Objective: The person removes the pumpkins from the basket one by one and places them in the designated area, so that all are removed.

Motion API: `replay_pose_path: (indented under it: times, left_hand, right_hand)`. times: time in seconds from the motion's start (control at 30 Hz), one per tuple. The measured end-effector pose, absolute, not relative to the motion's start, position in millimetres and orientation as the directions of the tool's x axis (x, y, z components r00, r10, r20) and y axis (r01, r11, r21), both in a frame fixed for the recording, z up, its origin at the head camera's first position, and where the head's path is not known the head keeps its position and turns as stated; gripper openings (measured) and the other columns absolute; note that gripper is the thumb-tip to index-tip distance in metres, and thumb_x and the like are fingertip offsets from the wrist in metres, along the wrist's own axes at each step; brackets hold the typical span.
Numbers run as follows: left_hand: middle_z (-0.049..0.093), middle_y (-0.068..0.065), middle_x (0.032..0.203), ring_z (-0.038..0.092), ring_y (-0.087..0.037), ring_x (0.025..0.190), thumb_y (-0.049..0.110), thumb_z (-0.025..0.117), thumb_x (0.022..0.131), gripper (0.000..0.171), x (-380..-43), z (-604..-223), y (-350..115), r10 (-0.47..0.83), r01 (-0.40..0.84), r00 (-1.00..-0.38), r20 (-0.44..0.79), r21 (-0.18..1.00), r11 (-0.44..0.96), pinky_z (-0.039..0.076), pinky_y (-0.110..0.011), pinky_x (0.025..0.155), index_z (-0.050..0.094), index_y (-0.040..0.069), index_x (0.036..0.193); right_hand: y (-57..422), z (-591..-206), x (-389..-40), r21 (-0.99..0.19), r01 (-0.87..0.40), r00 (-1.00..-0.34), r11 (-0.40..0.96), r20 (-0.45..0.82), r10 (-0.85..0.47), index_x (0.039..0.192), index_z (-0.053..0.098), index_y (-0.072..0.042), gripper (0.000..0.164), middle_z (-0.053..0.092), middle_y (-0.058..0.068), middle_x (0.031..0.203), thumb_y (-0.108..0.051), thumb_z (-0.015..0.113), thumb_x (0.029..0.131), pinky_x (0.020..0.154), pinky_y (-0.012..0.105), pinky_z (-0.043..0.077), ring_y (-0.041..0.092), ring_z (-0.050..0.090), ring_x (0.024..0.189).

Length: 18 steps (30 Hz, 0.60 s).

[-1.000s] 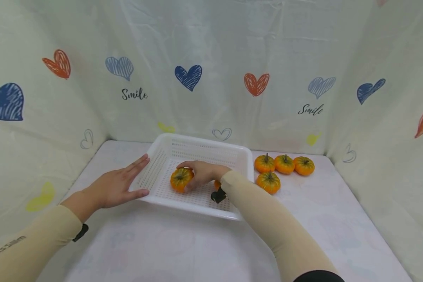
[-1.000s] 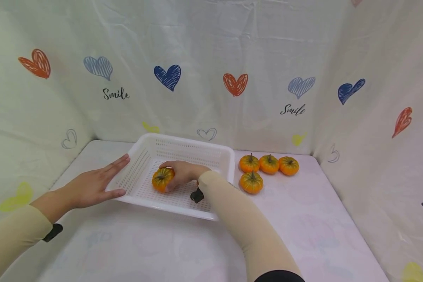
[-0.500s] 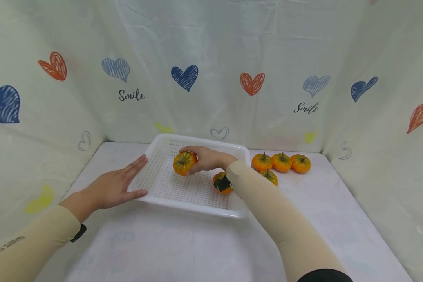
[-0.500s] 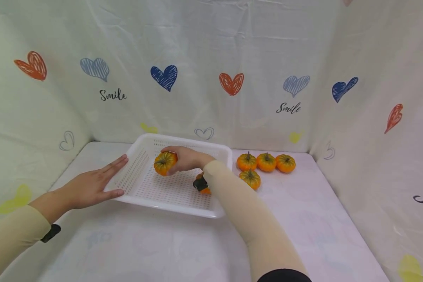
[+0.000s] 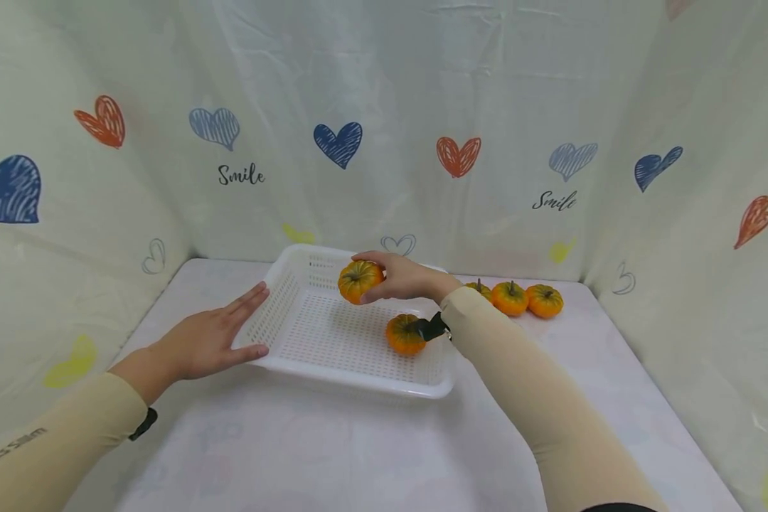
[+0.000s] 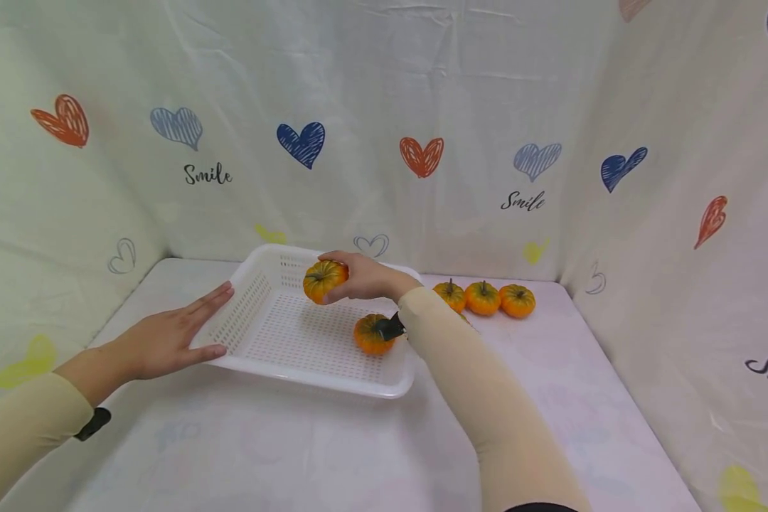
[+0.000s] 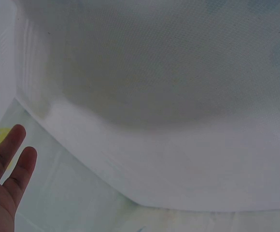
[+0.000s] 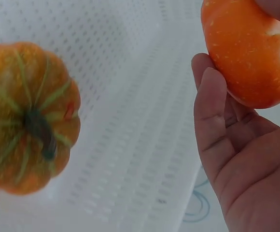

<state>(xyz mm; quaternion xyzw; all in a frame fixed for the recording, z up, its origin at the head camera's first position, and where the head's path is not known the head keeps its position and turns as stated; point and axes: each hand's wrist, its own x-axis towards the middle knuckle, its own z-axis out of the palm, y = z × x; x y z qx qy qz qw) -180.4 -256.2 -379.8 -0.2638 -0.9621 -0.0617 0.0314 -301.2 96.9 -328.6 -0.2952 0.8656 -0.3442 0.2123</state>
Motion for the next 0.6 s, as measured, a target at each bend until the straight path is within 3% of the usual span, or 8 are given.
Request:
replay_pose_path:
  times: [0.33, 0.6]
  left_hand:
    - [0.018, -0.013, 0.165, 0.056, -0.042, 0.122, 0.064, 0.054, 0.093, 0.095, -181.4, -378.0, -256.6, 0.509, 0.518, -0.854, 0.102, 0.09, 0.851, 0.049, -0.056, 0.093, 0.019, 0.005, 0.159]
    - [0.016, -0.011, 0.165, 0.055, -0.042, 0.123, 0.066, 0.052, 0.093, 0.096, -179.3, -378.8, -256.2, 0.489, 0.495, -0.869, 0.08, 0.101, 0.863, 0.047, -0.057, 0.095, 0.016, 0.006, 0.16]
  right_hand:
    - [142.1, -315.9, -300.5, -0.768, -0.326, -0.773, 0.551, -0.118, -0.623, 0.155, 0.034, -0.031, 0.082, 0.052, 0.006, 0.135, -0.027, 0.079, 0.087, 0.087, 0.037, 0.055, 0.025, 0.062, 0.105]
    - [188.2, -306.3, -286.3, -0.817, -0.267, -0.81, 0.511, -0.097, -0.578, 0.156, 0.031, -0.032, 0.083, 0.057, 0.008, 0.13, -0.029, 0.078, 0.088, 0.088, 0.047, 0.054, 0.032, 0.065, 0.1]
